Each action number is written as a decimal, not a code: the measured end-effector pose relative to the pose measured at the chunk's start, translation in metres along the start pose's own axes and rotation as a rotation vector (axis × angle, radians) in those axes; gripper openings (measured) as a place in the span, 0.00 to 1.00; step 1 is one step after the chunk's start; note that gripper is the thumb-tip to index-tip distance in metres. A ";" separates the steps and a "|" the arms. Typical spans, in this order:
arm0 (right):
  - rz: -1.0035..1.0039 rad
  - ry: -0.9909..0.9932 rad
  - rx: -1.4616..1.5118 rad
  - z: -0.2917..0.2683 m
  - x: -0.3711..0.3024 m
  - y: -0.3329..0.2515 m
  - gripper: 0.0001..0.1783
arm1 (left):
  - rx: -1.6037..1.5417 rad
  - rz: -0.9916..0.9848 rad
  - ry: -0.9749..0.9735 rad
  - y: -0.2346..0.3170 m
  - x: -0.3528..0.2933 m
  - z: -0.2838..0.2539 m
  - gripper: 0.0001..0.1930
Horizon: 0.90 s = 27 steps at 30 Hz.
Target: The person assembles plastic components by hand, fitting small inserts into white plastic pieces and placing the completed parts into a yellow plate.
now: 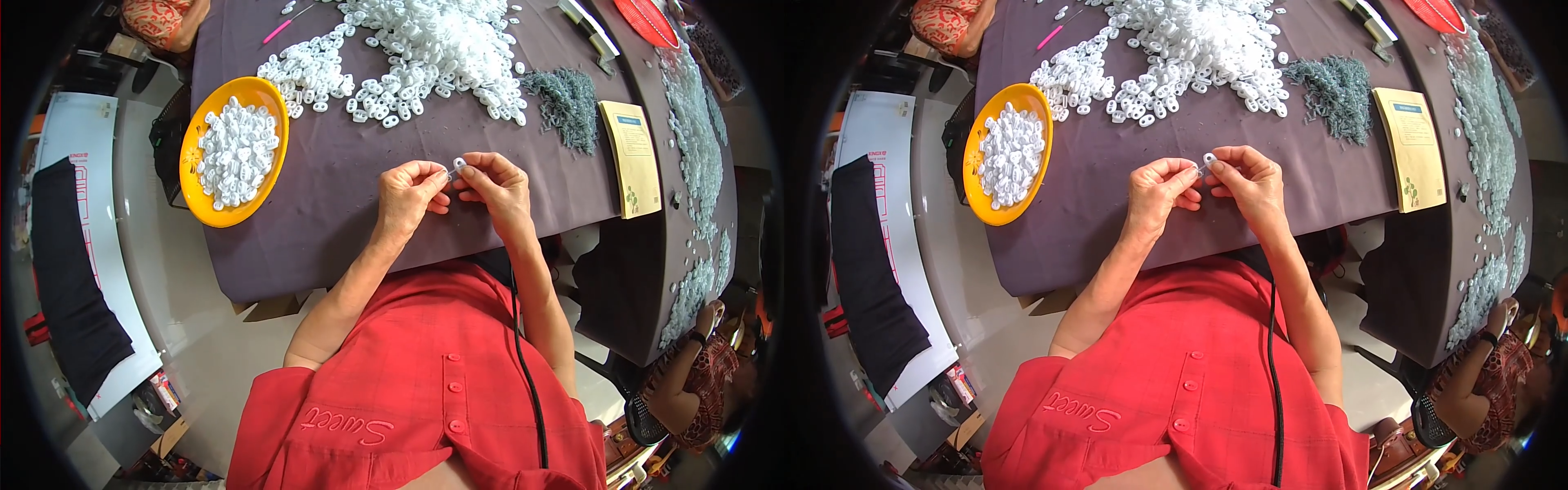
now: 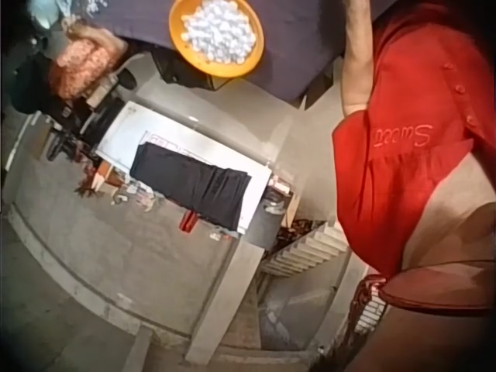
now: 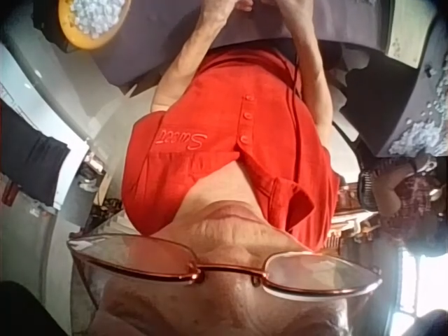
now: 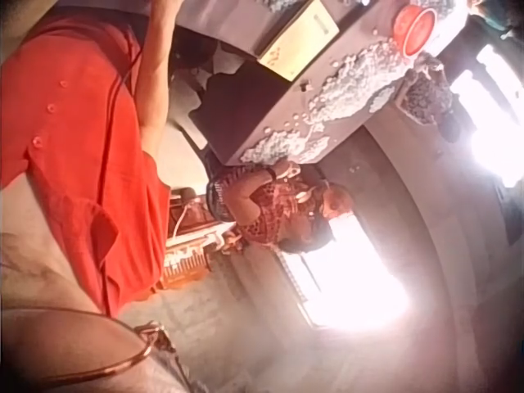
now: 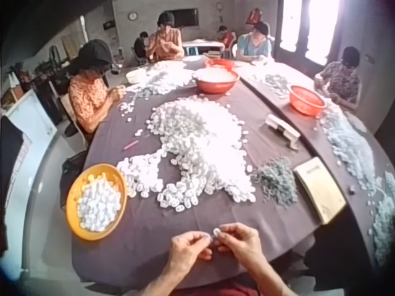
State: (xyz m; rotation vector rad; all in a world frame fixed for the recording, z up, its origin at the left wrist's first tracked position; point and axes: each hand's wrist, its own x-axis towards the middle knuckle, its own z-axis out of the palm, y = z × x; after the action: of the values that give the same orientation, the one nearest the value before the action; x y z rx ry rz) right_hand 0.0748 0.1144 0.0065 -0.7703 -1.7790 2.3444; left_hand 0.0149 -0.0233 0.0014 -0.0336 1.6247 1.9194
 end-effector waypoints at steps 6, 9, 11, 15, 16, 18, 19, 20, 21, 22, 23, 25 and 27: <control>-0.016 -0.010 -0.040 0.002 -0.001 0.000 0.10 | 0.055 0.000 0.001 -0.001 0.000 0.000 0.06; -0.020 0.007 -0.109 0.003 -0.001 0.001 0.10 | 0.058 0.017 -0.013 -0.002 0.001 0.001 0.07; -0.030 0.002 -0.098 0.003 -0.001 0.002 0.10 | 0.060 0.019 -0.015 -0.002 0.001 0.000 0.07; -0.035 0.006 -0.117 0.004 -0.001 0.003 0.10 | 0.046 0.016 -0.015 -0.002 0.000 0.001 0.07; -0.052 -0.003 -0.136 0.004 -0.001 0.005 0.09 | 0.047 0.015 -0.017 -0.002 0.001 0.001 0.07; -0.069 -0.011 -0.154 0.007 -0.002 0.005 0.09 | 0.078 0.016 0.001 -0.002 0.001 0.001 0.07; -0.072 -0.010 -0.184 0.009 -0.003 0.003 0.08 | 0.078 0.015 0.001 -0.002 0.001 0.001 0.07; -0.075 -0.010 -0.214 0.010 -0.004 0.001 0.08 | 0.074 0.005 0.003 -0.002 0.001 0.001 0.07; -0.075 -0.009 -0.214 0.009 -0.003 0.002 0.08 | 0.072 -0.004 0.004 -0.001 0.001 0.000 0.07; -0.069 -0.018 -0.184 0.008 -0.002 0.002 0.08 | 0.073 -0.004 0.003 0.000 0.002 0.000 0.07; -0.064 -0.027 -0.154 0.008 -0.001 0.003 0.08 | 0.098 -0.005 -0.017 0.001 0.002 -0.001 0.06; -0.073 -0.023 -0.162 0.007 -0.001 0.005 0.08 | 0.123 -0.005 -0.034 0.001 0.003 -0.002 0.06; -0.083 -0.018 -0.170 0.007 -0.002 0.005 0.09 | 0.083 -0.034 -0.037 0.000 0.005 -0.002 0.06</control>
State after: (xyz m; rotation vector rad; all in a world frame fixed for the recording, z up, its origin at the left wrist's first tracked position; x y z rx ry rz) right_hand 0.0741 0.1060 0.0038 -0.6828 -1.9971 2.1775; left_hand 0.0100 -0.0230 -0.0006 0.0080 1.6670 1.8145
